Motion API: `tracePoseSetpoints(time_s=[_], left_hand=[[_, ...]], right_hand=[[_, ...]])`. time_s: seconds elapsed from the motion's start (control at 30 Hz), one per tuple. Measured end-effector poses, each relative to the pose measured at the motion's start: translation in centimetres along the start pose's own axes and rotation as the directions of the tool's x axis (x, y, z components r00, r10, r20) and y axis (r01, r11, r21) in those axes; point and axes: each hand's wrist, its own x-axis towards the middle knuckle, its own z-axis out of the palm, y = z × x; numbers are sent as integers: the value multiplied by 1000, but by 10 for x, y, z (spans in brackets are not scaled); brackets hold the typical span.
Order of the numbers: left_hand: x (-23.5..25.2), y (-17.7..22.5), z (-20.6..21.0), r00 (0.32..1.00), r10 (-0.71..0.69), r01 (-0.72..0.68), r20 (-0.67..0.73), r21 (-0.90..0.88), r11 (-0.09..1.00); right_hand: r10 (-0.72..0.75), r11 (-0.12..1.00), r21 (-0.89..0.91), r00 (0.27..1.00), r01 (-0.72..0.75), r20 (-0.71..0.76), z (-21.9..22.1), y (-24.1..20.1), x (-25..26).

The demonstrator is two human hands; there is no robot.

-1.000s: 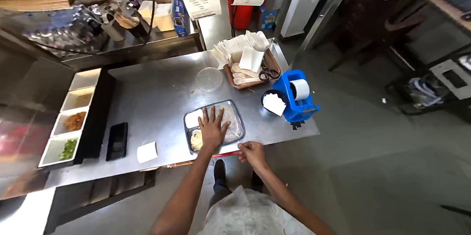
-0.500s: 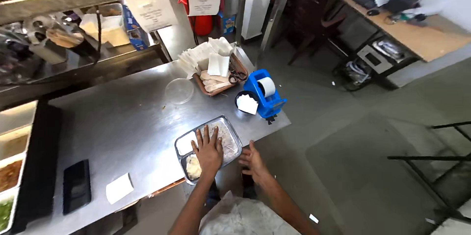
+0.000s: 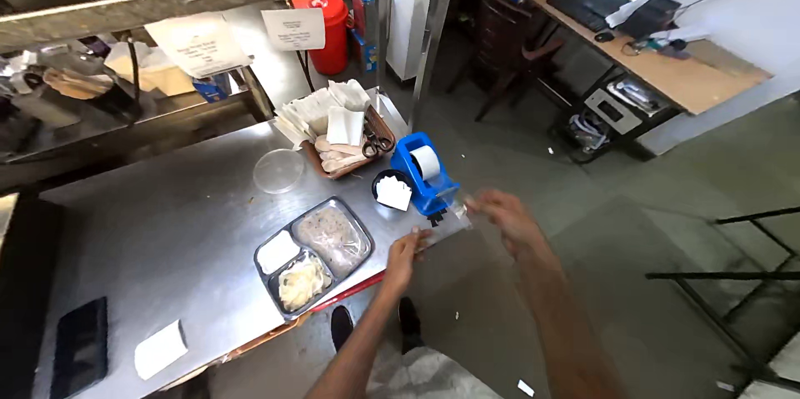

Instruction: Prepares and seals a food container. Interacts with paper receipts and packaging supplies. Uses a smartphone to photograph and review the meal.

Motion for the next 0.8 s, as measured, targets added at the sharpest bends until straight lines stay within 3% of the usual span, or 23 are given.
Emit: tracePoseSetpoints(time_s=[0.1,0.17,0.2,0.23,0.3,0.33,0.4,0.47,0.53,0.6,0.67,0.73,0.8], left_hand=[[55,11,37,975,-134,175,177,-244,954],[75,29,51,978,-197,208,71,-278,938],[77,32,57,982,-183,173,-37,-191,966],[73,32,57,984,-137,139,-111,9,990],[54,32,51,983,-90,158,-162,476,865],[43,27,42,974,-143,221,-175,596,772],[7,10,8,970,-124,231,-211,621,749],[-38,1,-43,971,102,38,-215,562,827],[-87,-8,-104,907,331,-124,-262,584,803],[-113,-14,-166,820,434,-40,-373,719,694],[-115,-36,-213,779,454,149,-433,831,536],[-111,-54,-234,816,365,309,-448,872,381],[-104,-45,-242,871,294,301,-395,900,315]], right_hand=[[287,955,92,958,-283,-26,-13,74,-38],[374,913,189,927,-361,-31,-7,106,-28],[402,889,246,916,-387,-11,-4,116,-23],[433,849,319,901,-422,39,-1,125,-21],[480,772,394,864,-499,153,14,141,-28],[483,765,385,855,-517,189,29,151,-39],[413,830,293,876,-475,251,59,165,-70],[272,907,228,906,-354,323,95,155,-99],[130,949,208,897,-236,423,148,138,-125],[46,957,228,866,-182,499,212,119,-125],[122,941,210,845,-265,520,267,119,-110],[280,894,166,808,-416,518,290,133,-101],[341,873,142,793,-466,504,283,135,-97]])
